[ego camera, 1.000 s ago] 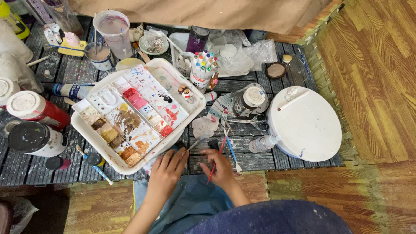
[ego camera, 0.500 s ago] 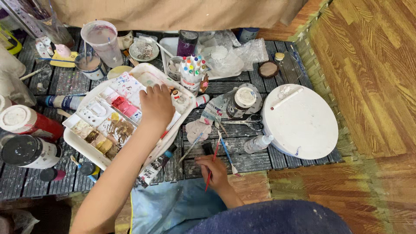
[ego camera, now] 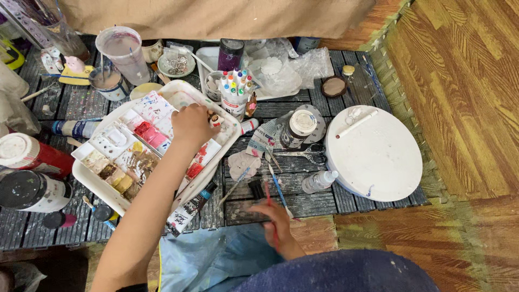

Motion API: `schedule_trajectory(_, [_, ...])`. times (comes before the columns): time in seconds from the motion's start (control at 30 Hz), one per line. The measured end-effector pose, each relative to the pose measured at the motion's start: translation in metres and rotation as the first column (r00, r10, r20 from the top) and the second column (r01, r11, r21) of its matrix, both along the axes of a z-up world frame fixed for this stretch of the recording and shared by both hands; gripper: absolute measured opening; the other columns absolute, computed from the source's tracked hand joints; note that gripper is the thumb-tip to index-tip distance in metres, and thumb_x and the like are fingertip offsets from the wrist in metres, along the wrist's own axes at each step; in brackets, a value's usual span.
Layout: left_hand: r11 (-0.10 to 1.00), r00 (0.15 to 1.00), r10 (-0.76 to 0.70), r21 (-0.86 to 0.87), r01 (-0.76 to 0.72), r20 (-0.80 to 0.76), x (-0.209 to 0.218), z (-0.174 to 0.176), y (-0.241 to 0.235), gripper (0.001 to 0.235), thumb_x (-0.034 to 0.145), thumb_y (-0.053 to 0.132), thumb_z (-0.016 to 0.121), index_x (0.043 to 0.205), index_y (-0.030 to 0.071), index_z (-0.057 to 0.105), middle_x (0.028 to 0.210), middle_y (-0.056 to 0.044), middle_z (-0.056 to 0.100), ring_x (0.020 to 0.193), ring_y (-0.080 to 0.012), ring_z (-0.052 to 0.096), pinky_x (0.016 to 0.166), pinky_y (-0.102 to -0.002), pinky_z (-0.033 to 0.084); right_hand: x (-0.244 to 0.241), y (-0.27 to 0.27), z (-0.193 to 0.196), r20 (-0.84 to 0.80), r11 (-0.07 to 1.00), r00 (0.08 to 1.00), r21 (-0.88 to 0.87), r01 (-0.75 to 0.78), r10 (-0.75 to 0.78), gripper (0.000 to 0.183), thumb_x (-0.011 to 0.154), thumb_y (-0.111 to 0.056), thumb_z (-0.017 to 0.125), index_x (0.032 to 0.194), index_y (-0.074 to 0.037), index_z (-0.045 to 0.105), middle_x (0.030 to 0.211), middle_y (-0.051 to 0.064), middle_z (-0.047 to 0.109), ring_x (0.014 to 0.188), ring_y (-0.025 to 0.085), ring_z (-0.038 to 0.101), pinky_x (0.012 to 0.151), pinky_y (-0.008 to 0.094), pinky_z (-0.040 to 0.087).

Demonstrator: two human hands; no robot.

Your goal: The person paints a small figurine using a fine brush and a paint palette. They repeatedly dip the brush into the palette and apply paint to the figurine's details.

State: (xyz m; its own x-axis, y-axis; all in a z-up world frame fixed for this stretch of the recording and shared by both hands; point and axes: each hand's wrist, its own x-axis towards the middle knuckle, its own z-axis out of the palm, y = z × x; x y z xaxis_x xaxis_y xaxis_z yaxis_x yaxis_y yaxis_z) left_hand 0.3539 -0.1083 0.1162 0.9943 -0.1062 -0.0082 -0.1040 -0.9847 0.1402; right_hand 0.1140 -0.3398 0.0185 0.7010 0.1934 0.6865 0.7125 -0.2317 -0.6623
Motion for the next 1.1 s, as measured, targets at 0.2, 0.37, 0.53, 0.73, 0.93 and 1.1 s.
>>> schedule_trajectory(0.2, [0.972,0.923,-0.150,-0.118,0.203,0.356,-0.047,0.038,0.012,0.048,0.069,0.037,0.087,0.109,0.014,0.075,0.103,-0.007,0.074,0.096,-0.0276,0.070,0.087,-0.045,0.049,-0.012,-0.009,-0.007,0.013,0.897,1.000,0.442,0.011,-0.019,0.048,0.115,-0.046,0.039,0.123,-0.005,0.062,0.103,0.020,0.076,0.080,0.022,0.074,0.056,0.028,0.055])
schedule_trajectory(0.37, [0.828,0.846,-0.152,-0.402,0.391,0.511,-0.122,0.070,0.028,0.046,0.069,0.021,0.085,0.112,0.012,0.074,0.109,-0.006,0.075,0.102,-0.0261,0.069,0.089,-0.044,0.045,-0.027,-0.023,0.019,-0.160,0.835,0.976,0.508,0.211,-0.149,0.026,0.115,-0.031,0.050,0.116,-0.006,0.056,0.089,0.018,0.073,0.067,0.018,0.067,0.054,0.029,0.057])
schedule_trajectory(0.53, [0.659,0.835,-0.169,-0.570,0.490,0.523,-0.195,0.077,0.045,0.054,0.063,0.026,0.090,0.113,0.012,0.074,0.109,-0.004,0.075,0.104,-0.0212,0.068,0.097,-0.041,0.042,-0.035,-0.028,0.036,-0.119,0.662,0.984,0.728,0.179,-0.135,0.018,0.112,-0.024,0.057,0.111,-0.006,0.056,0.091,0.014,0.068,0.074,0.017,0.065,0.061,0.030,0.057])
schedule_trajectory(0.73, [0.518,0.848,-0.165,-0.687,0.510,0.504,-0.243,0.063,0.063,0.061,0.056,0.028,0.093,0.112,0.009,0.075,0.104,-0.003,0.074,0.100,-0.0204,0.066,0.093,-0.038,0.047,-0.054,0.005,0.041,-0.192,0.389,0.978,0.910,0.146,0.082,0.014,0.107,-0.016,0.066,0.104,-0.006,0.056,0.093,0.009,0.061,0.082,0.016,0.063,0.068,0.030,0.056])
schedule_trajectory(0.93, [0.365,0.891,-0.110,-0.815,0.449,0.441,-0.259,0.040,0.056,0.060,0.059,0.027,0.094,0.112,0.007,0.075,0.104,-0.005,0.073,0.100,-0.0234,0.067,0.090,-0.036,0.054,-0.044,0.050,0.070,-0.135,0.474,0.911,0.877,-0.072,0.389,0.019,0.114,-0.022,0.057,0.106,-0.007,0.048,0.089,0.014,0.062,0.072,0.020,0.063,0.060,0.034,0.055])
schedule_trajectory(1.1, [0.290,0.889,-0.093,-0.842,0.454,0.447,-0.264,0.020,0.047,0.062,0.059,0.030,0.093,0.114,0.007,0.076,0.106,-0.005,0.074,0.101,-0.0236,0.067,0.093,-0.037,0.053,-0.049,0.069,0.075,-0.292,0.609,0.888,0.793,0.018,0.355,0.024,0.109,-0.024,0.054,0.104,-0.002,0.047,0.094,0.019,0.060,0.077,0.024,0.063,0.067,0.040,0.056])
